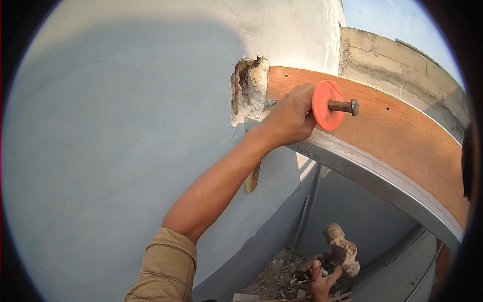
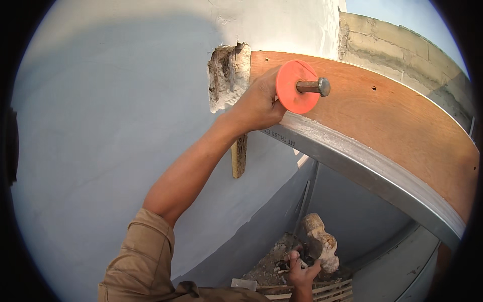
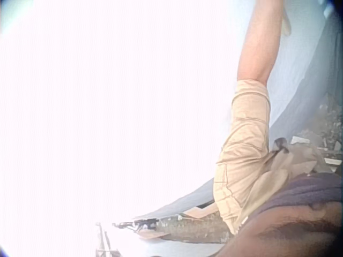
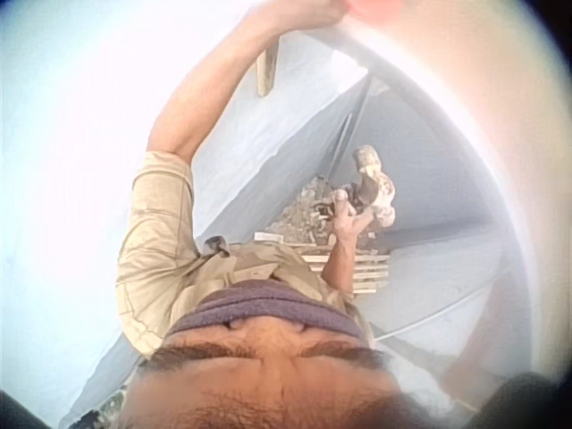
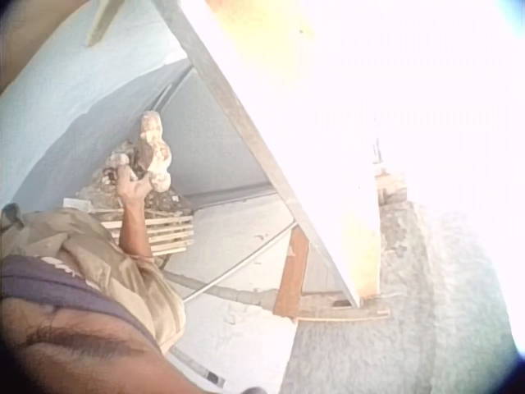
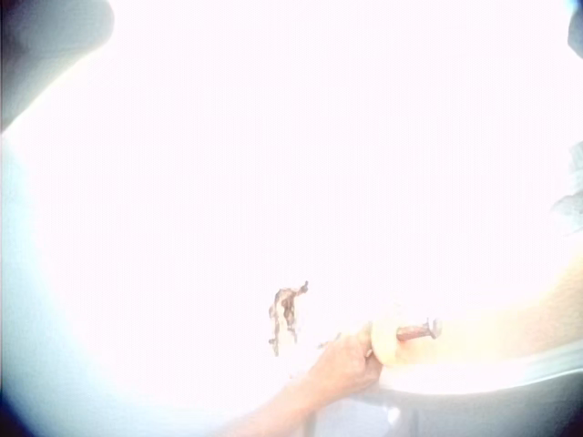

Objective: Hammering a chisel and clearing debris to repair or modify a section of a concrete wall.

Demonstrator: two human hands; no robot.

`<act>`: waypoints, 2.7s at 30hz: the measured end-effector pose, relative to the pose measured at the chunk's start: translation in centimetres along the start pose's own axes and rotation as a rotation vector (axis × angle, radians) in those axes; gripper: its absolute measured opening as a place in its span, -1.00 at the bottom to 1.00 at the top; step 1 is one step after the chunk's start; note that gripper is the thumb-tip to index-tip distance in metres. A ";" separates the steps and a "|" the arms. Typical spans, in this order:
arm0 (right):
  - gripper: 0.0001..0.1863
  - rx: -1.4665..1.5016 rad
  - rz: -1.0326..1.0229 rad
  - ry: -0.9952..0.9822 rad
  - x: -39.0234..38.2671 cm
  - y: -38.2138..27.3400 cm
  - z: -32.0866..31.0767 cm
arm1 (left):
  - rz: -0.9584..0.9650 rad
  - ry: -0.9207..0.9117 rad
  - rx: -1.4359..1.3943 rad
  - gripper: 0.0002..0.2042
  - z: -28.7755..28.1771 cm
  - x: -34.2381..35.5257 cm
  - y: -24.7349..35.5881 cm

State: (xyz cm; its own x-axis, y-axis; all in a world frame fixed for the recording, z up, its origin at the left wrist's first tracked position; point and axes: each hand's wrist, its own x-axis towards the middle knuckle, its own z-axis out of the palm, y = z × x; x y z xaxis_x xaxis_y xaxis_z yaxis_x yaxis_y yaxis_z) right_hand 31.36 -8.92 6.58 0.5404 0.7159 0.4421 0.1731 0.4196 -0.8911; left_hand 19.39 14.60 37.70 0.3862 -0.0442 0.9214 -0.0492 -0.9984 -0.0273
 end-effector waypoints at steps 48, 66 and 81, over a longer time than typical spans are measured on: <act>-0.80 -0.576 -0.121 -0.431 32.7 -21.9 26.7 | -1.578 0.011 -1.968 -0.32 0.9 -57.6 23.3; -0.70 -0.978 -0.726 -0.243 31.2 -20.1 27.8 | -1.738 0.144 -1.711 -0.35 -1.6 -56.5 25.1; -0.66 -0.808 -0.823 -0.196 32.2 -21.7 28.0 | -1.803 0.127 -1.705 -0.35 -1.1 -55.8 25.2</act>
State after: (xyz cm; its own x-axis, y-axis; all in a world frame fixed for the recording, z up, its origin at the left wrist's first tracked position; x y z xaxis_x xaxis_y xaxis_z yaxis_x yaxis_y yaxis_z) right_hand 21.93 20.66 43.02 -0.1027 0.4969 0.8617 0.9230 0.3707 -0.1037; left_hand -4.42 -8.09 -13.92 0.8380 0.4729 -0.2723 -0.2618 0.7862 0.5597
